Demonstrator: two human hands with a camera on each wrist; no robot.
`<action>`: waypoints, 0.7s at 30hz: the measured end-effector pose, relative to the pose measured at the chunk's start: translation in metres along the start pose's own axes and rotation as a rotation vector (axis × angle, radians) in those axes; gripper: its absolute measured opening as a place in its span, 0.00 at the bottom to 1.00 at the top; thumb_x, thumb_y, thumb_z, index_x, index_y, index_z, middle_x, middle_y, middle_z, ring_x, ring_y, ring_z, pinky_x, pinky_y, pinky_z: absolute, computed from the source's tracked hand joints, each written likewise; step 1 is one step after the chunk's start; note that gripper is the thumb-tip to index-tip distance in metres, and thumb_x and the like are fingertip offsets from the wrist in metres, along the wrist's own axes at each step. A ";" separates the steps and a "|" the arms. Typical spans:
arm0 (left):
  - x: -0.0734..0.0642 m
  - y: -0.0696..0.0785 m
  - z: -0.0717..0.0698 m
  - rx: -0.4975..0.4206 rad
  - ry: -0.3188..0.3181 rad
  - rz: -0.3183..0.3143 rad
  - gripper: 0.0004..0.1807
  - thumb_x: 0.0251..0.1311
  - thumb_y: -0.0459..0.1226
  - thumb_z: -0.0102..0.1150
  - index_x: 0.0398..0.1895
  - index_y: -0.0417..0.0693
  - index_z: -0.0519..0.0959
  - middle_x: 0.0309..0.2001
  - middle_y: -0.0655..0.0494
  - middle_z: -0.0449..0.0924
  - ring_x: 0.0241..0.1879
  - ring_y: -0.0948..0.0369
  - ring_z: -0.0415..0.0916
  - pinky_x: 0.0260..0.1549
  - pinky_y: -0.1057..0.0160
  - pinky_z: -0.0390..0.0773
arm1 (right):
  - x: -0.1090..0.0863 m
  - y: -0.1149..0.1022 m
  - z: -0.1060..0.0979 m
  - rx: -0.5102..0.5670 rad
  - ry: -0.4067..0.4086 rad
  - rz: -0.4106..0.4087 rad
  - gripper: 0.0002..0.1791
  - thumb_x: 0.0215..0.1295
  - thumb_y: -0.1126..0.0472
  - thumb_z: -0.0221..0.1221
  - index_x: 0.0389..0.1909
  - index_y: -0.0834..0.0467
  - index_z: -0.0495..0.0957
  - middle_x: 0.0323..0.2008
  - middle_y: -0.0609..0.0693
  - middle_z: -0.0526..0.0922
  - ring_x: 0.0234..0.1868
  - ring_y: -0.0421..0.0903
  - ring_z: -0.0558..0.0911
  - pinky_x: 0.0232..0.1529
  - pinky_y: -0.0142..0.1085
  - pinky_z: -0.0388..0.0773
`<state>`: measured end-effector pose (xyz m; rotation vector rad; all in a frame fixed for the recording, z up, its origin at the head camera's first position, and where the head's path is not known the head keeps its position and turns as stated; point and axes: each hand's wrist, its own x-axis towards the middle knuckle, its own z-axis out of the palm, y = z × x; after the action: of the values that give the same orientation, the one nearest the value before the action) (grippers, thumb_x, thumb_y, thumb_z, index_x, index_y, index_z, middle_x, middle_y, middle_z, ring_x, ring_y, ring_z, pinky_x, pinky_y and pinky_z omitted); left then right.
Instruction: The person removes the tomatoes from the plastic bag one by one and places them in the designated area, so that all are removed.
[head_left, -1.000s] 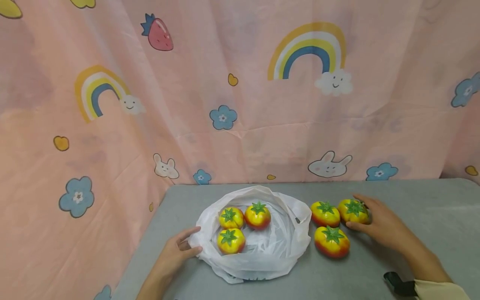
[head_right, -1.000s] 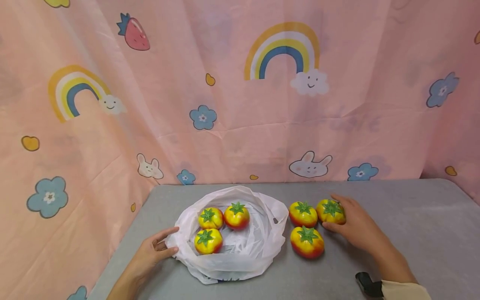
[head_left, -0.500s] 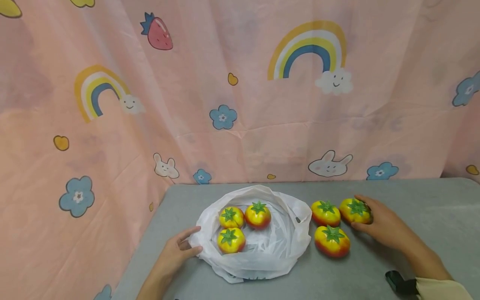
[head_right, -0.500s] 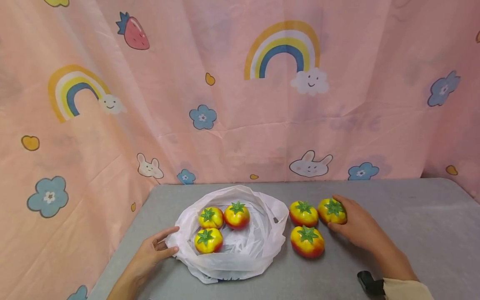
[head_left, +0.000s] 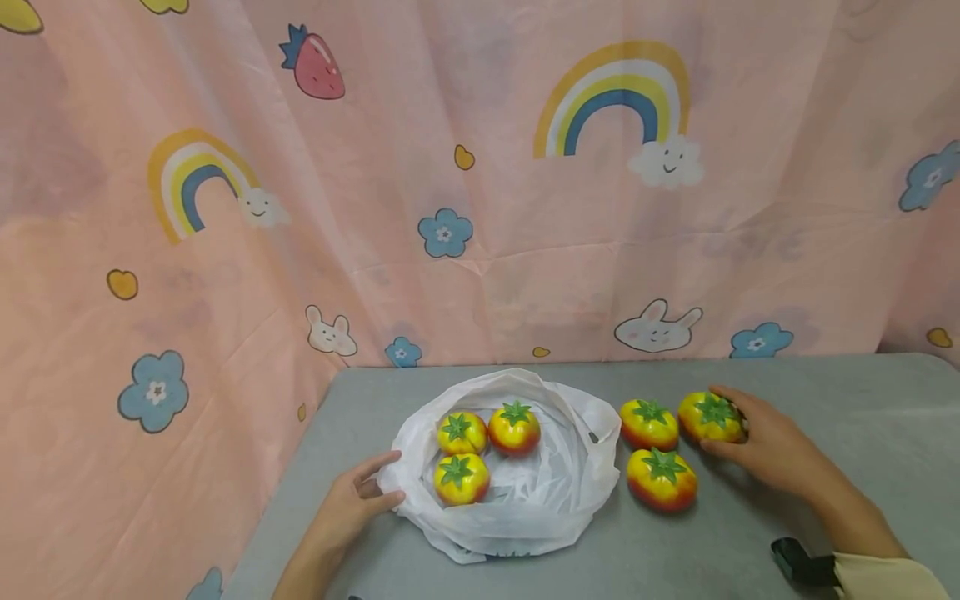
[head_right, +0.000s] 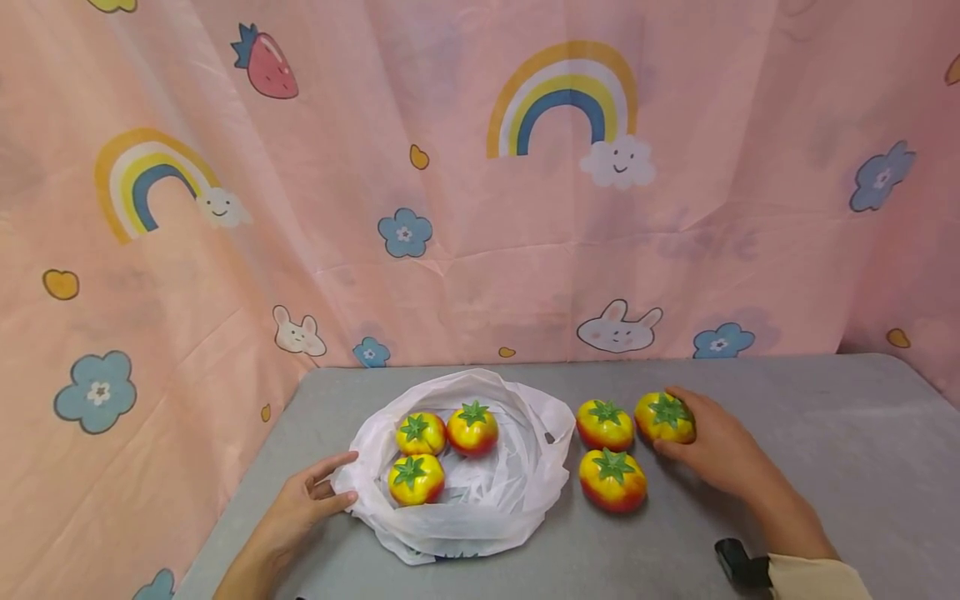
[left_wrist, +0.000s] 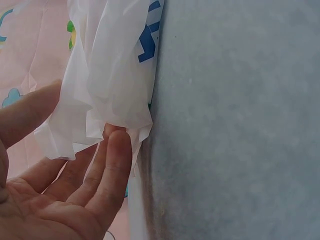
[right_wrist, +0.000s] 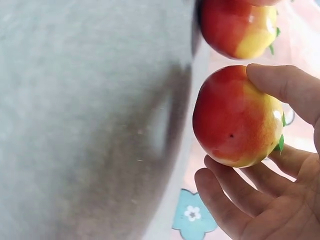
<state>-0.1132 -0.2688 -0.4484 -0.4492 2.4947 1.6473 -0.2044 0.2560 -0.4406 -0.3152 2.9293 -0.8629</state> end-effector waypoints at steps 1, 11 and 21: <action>0.000 0.000 0.000 0.004 0.001 -0.002 0.34 0.51 0.37 0.74 0.64 0.54 0.76 0.72 0.39 0.65 0.60 0.49 0.76 0.63 0.39 0.69 | 0.000 -0.001 -0.001 -0.001 0.001 0.003 0.50 0.58 0.46 0.68 0.71 0.71 0.56 0.64 0.77 0.64 0.57 0.72 0.68 0.56 0.71 0.65; 0.000 0.000 -0.001 -0.010 -0.007 0.009 0.34 0.51 0.36 0.74 0.65 0.52 0.75 0.72 0.38 0.65 0.65 0.45 0.73 0.63 0.40 0.69 | -0.003 -0.014 -0.014 -0.006 0.012 0.016 0.53 0.60 0.41 0.67 0.73 0.70 0.54 0.65 0.77 0.62 0.57 0.73 0.70 0.54 0.68 0.70; -0.001 0.001 -0.002 -0.033 -0.039 0.024 0.36 0.50 0.35 0.74 0.66 0.50 0.74 0.69 0.38 0.69 0.57 0.54 0.78 0.59 0.48 0.75 | -0.007 -0.021 -0.020 0.012 0.016 0.059 0.59 0.58 0.30 0.61 0.75 0.67 0.49 0.67 0.76 0.62 0.58 0.74 0.70 0.52 0.68 0.71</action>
<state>-0.1125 -0.2699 -0.4469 -0.3881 2.4580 1.6916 -0.1969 0.2508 -0.4123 -0.2205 2.9309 -0.8790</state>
